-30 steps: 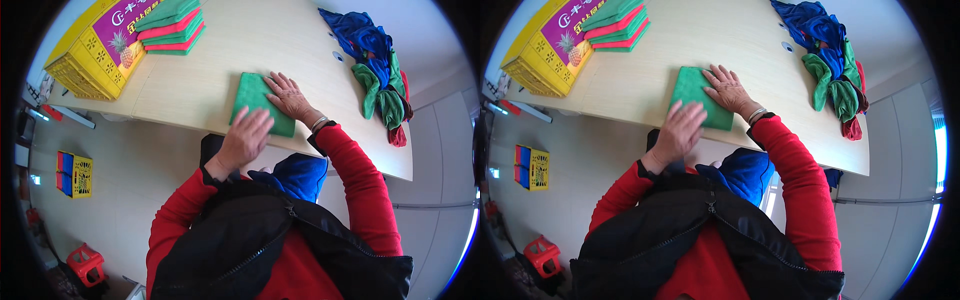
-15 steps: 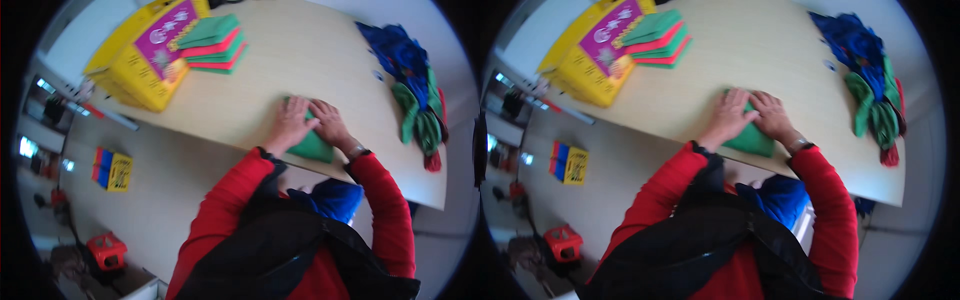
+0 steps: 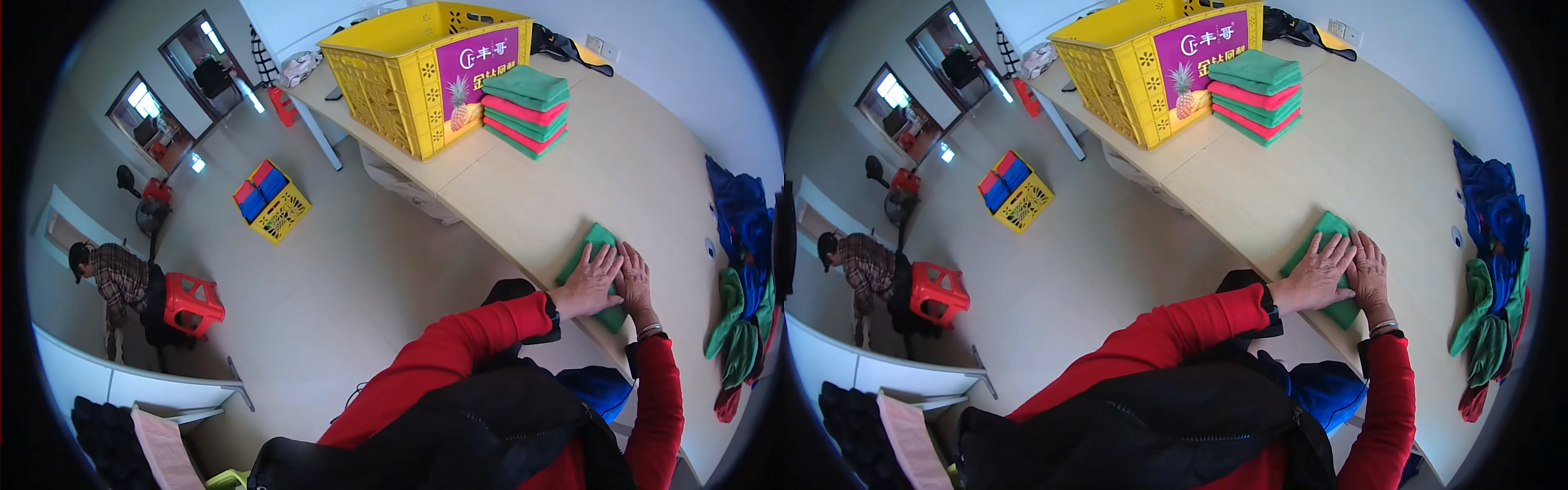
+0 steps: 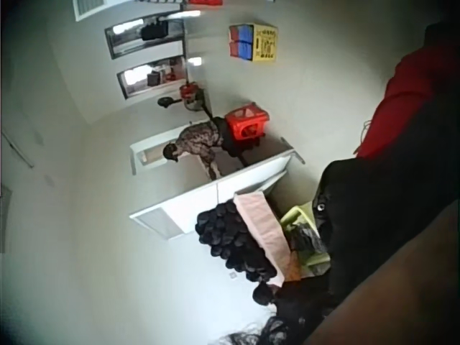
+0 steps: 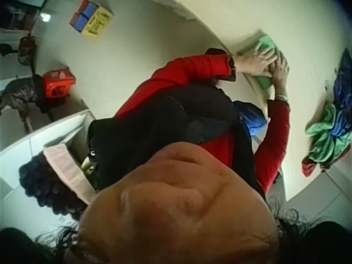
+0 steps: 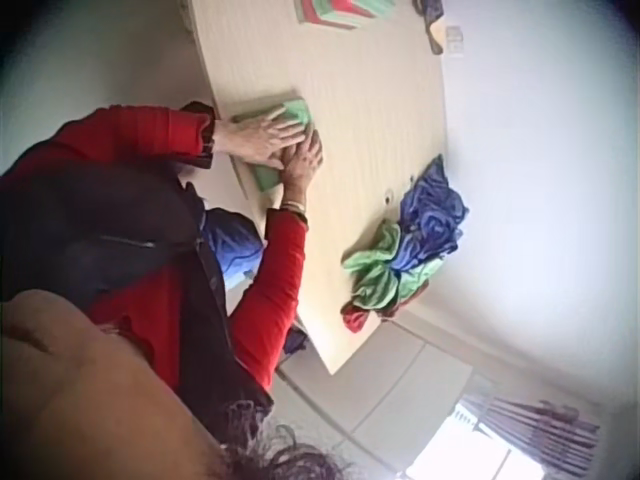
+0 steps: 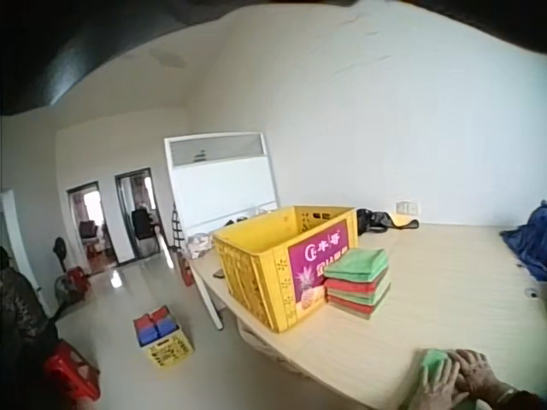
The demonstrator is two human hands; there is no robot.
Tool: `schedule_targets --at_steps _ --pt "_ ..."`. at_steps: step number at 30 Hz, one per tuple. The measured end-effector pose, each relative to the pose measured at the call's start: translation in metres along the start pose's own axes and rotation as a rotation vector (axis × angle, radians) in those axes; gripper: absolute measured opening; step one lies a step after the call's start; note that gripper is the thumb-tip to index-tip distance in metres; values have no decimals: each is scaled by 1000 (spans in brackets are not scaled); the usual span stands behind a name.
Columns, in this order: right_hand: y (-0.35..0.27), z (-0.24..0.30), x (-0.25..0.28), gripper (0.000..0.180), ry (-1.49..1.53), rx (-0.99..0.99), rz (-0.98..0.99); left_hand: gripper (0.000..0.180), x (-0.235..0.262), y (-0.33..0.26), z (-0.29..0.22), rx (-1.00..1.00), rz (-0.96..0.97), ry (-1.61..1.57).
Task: Fold green cloths into small squares on a table.
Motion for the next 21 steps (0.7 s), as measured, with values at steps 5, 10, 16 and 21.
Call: schedule_targets --at_steps 5,10,16,21 --pt "-5 -2 -5 60 -15 -32 14 101 10 -15 -10 8 -3 -15" --pt "-7 -9 -9 60 -42 -49 48 105 13 -21 -20 25 -25 31" --pt "-22 -25 0 59 -53 -36 -17 105 -4 -9 -32 -30 -22 40" --pt "22 -61 9 58 -20 92 -150 102 -16 48 -30 -33 -92 208"
Point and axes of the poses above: each hand's wrist, its own y-axis towards the middle knuckle, its own x-axis out of the back of the hand, z = x × y, the point moved 9 cm from there along y, towards the middle knuckle, and after that the axes turned 13 degrees about y, right-handed, at the moved point
